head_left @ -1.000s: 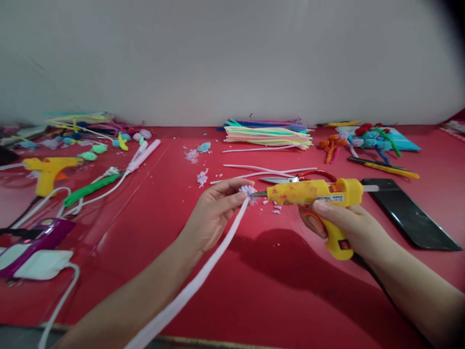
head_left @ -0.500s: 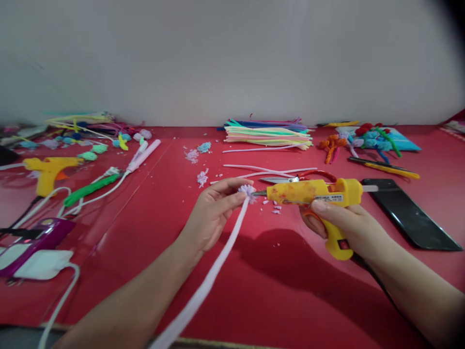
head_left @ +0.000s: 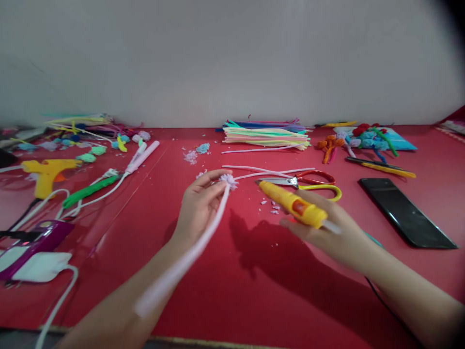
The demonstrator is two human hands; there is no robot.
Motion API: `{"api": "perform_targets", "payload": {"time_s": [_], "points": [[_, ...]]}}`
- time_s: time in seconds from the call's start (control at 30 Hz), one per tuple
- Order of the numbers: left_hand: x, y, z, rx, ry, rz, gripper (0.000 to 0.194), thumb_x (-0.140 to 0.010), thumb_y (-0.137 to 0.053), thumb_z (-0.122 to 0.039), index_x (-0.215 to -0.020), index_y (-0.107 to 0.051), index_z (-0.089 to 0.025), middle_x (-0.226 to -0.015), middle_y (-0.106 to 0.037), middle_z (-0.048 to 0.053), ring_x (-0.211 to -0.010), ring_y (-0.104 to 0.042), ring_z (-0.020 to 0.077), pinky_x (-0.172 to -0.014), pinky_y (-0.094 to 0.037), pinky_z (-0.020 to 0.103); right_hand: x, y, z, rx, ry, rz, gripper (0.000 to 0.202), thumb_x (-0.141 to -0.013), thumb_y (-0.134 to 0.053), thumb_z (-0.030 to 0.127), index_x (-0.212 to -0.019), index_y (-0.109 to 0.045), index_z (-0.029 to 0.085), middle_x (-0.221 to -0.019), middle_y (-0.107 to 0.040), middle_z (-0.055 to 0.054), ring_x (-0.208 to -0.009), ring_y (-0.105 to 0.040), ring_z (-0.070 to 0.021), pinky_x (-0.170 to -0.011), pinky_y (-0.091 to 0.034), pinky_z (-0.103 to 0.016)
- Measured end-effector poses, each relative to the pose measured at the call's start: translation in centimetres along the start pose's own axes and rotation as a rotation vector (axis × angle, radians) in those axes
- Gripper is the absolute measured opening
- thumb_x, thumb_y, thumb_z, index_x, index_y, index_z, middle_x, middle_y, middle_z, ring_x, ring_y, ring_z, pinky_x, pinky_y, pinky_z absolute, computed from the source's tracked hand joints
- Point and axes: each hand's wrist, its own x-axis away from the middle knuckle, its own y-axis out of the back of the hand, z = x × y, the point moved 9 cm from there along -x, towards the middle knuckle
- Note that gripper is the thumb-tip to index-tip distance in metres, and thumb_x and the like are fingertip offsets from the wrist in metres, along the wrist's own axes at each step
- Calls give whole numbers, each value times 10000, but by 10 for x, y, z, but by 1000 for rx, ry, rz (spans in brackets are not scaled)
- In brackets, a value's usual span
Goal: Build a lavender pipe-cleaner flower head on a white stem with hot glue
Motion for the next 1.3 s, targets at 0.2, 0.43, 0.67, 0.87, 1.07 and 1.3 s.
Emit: {"api": "perform_targets", "payload": {"time_s": [0.2,0.43,0.67,0.87,1.07,1.3], "points": [[-2,-2,9,136,114,17,158,-683,-691,-104,-832,-742,-122,-738,-693,35,-649,-623,86,-633,-506,162,15,-56,11,134,102,405,368,-690,-627,110,-1049,-588,182,-1034,-584,-55,-879,-586,-161,-780,-462,-260],[7,-17,24,106,217,116,179,-694,-703,-101,-863,-748,-139,-815,-712,37,-696,-645,95,-636,-518,156,-22,-11,-12,358,51,86,113,-876,-527,228,-891,-632,188,-878,-652,-22,-759,-596,-124,-681,-452,-218],[14,-22,31,78,298,156,186,-684,-721,-116,-866,-738,-149,-818,-699,33,-688,-628,87,-652,-511,159,-46,-30,-28,568,100,74,178,-868,-507,230,-785,-630,132,-828,-633,-110,-779,-575,-217,-696,-409,-313],[17,-24,30,51,299,160,180,-683,-718,-118,-856,-745,-161,-790,-696,31,-669,-620,91,-635,-501,169,-47,-48,-16,607,182,146,163,-795,-517,79,-677,-615,136,-761,-633,-147,-835,-572,-260,-758,-394,-346],[17,-24,29,54,297,156,182,-667,-722,-125,-843,-746,-165,-774,-694,25,-641,-618,95,-631,-505,193,-56,-23,-6,430,122,104,116,-774,-518,97,-823,-610,148,-713,-643,-40,-632,-575,-151,-593,-416,-254],[20,-26,31,-23,272,164,207,-675,-729,-137,-874,-744,-192,-813,-676,22,-686,-596,108,-663,-504,220,-43,4,20,-160,35,90,103,-838,-563,263,-850,-656,220,-787,-668,11,-720,-601,-138,-655,-454,-238]]}}
